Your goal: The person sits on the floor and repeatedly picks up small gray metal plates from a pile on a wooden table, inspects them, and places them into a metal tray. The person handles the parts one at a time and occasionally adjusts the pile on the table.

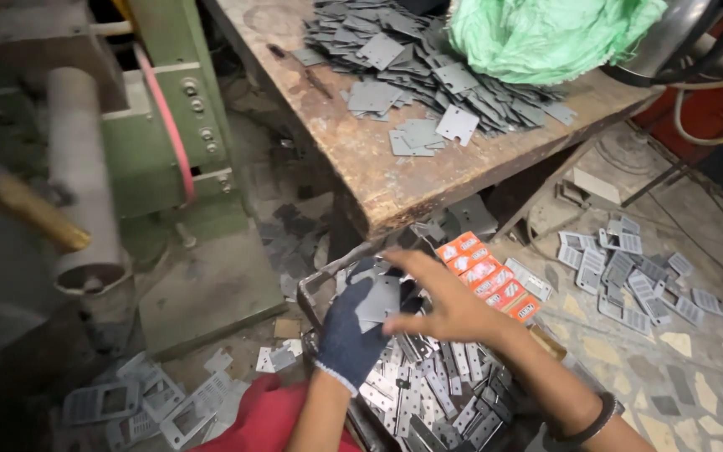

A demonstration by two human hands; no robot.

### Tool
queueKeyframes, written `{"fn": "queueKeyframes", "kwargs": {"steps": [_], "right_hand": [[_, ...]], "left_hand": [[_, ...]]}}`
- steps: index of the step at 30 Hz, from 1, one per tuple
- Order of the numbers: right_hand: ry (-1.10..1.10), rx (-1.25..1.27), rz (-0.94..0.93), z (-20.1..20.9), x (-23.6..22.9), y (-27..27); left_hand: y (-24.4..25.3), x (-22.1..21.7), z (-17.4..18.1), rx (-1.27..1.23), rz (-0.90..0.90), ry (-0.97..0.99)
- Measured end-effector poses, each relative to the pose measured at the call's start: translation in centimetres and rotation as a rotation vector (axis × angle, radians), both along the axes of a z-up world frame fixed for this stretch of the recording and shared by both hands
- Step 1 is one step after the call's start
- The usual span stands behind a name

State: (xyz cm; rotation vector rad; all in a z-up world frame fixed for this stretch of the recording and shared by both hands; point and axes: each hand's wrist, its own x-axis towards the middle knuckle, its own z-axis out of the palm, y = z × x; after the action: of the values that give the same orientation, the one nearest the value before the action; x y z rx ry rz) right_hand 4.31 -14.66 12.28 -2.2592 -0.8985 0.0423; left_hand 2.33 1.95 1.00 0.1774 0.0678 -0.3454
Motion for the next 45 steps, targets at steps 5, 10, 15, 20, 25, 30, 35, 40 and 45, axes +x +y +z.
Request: {"fn": "queueKeyframes", "kwargs": {"steps": [5,10,15,20,25,30,35,40,45], "right_hand": [[-0.106,-0.232,0.101,-1.5,0.5,0.3],[0.023,-0.032,0.271,2.2,1.6,0.7],[-0.058,0.269,-0.130,2.5,9.5,-1.2],[-0.334,0.202,-0.410,0.8,22.1,-4.6],[-0.104,-0.351,-0.560,1.4,25.5,-1.9],[-0.223,-0.410,-0.573,-0.6,21.4,1.6],[-0.329,-0.338,-0.396,-1.0,14.3,2.1],[-0.370,-0.215,-0.178,-0.8,12.9,0.7],[-0.319,-0.234,0.091,0.1,15.8,-2.5]], "left_hand": [[0.6,-0.5,-2.6,0.501,0.067,-0.344],[0.8,-0.7,1.3,1.230,0.366,-0.852],[0.0,0.5,2.4,0.234,-0.019,0.290],[0.0,1.1,2.5,0.212,0.030,0.349],[-0.4,1.9,1.8,0.243,0.018,0.402],[0.1,1.7,1.7,0.229,0.054,0.436],[0.0,1.6,2.9,0.136,0.112,0.466],[0.1,1.1,3.3,0.179,0.061,0.466],[0.0,0.7,2.9,0.166,0.100,0.408]]}}
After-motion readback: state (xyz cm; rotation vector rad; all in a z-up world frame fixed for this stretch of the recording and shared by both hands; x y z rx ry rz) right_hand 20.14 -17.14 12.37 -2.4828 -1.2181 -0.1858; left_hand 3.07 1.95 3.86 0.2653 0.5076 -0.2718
